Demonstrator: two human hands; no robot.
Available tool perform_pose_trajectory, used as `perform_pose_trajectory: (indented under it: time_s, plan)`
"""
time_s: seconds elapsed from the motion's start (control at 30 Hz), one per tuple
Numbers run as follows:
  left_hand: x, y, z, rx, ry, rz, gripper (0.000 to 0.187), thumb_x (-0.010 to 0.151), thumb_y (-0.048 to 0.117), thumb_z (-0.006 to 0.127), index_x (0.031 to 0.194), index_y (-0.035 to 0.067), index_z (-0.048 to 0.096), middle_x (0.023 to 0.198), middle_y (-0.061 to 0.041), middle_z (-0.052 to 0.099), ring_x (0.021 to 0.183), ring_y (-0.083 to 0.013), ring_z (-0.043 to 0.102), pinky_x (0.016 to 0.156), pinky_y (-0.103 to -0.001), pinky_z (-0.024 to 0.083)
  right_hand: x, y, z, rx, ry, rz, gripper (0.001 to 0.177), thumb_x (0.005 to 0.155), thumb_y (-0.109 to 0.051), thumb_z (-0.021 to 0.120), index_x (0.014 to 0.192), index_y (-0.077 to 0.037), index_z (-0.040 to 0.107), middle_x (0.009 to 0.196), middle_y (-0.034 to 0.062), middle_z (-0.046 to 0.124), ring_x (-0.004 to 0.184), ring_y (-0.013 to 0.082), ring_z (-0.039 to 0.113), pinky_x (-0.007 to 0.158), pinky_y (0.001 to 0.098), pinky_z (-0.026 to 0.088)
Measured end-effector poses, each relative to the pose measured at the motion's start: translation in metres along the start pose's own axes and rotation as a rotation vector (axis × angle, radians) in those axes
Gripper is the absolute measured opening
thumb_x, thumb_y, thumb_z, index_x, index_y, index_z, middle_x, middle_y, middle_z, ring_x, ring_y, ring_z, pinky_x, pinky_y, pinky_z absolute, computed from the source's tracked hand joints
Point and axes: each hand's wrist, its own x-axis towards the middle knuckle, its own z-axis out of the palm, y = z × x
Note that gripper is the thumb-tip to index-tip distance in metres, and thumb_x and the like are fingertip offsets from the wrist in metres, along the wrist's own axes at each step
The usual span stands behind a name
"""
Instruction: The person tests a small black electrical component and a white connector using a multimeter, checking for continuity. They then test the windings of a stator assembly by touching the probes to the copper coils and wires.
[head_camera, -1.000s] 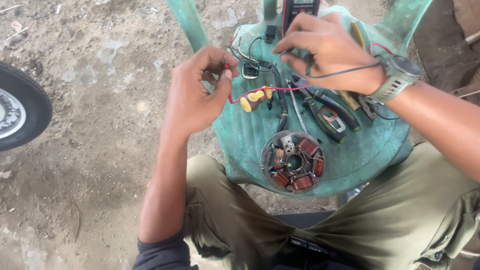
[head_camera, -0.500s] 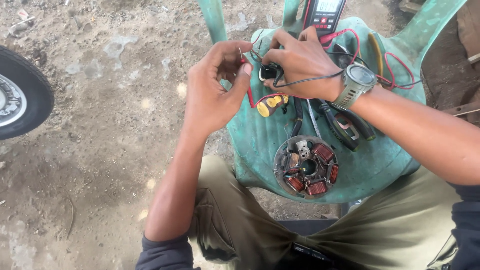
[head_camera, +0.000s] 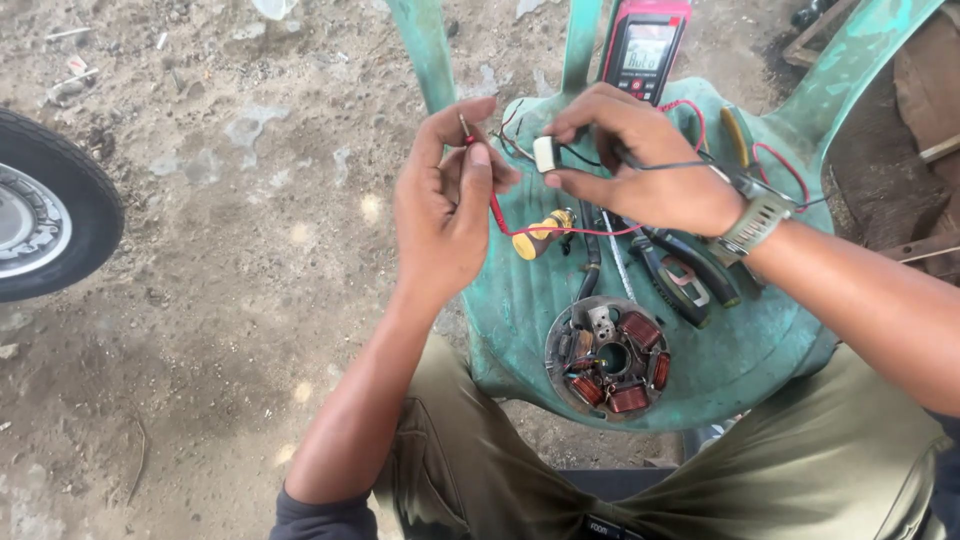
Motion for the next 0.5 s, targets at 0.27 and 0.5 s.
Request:
perform_pose_trajectory:
  time_s: [0.27, 0.5]
  plan:
    - [-0.003, 0.003, 0.044, 0.221, -0.046, -0.125, 0.028, 0.103, 0.019, 0.047, 0.127, 0.008, 0.058, 0.092, 0.001, 0.056, 0.070, -0.0091, 0.046, 0.067, -0.030, 0.043, -0.024, -0.004, -0.021, -0.009, 0.124, -0.085, 0.035, 0.097, -0.012, 0.080, 0.126, -0.006, 0.060, 0.120, 0.0139, 0.056, 0.063, 0.0114, 0.046, 0.062, 0.0263, 0.044]
    - [0.008, -0.007, 0.058, 0.056, -0.298, -0.208, 0.046, 0.101, 0.041, 0.052, 0.127, 0.006, 0.065, 0.111, -0.001, 0.074, 0.098, -0.0069, 0.065, 0.085, -0.025, 0.052, -0.051, -0.022, -0.028, 0.004, 0.156, -0.084, 0.041, 0.096, 0.004, 0.077, 0.125, -0.011, 0.052, 0.125, 0.0124, 0.053, 0.063, 0.0117, 0.039, 0.059, 0.0247, 0.040]
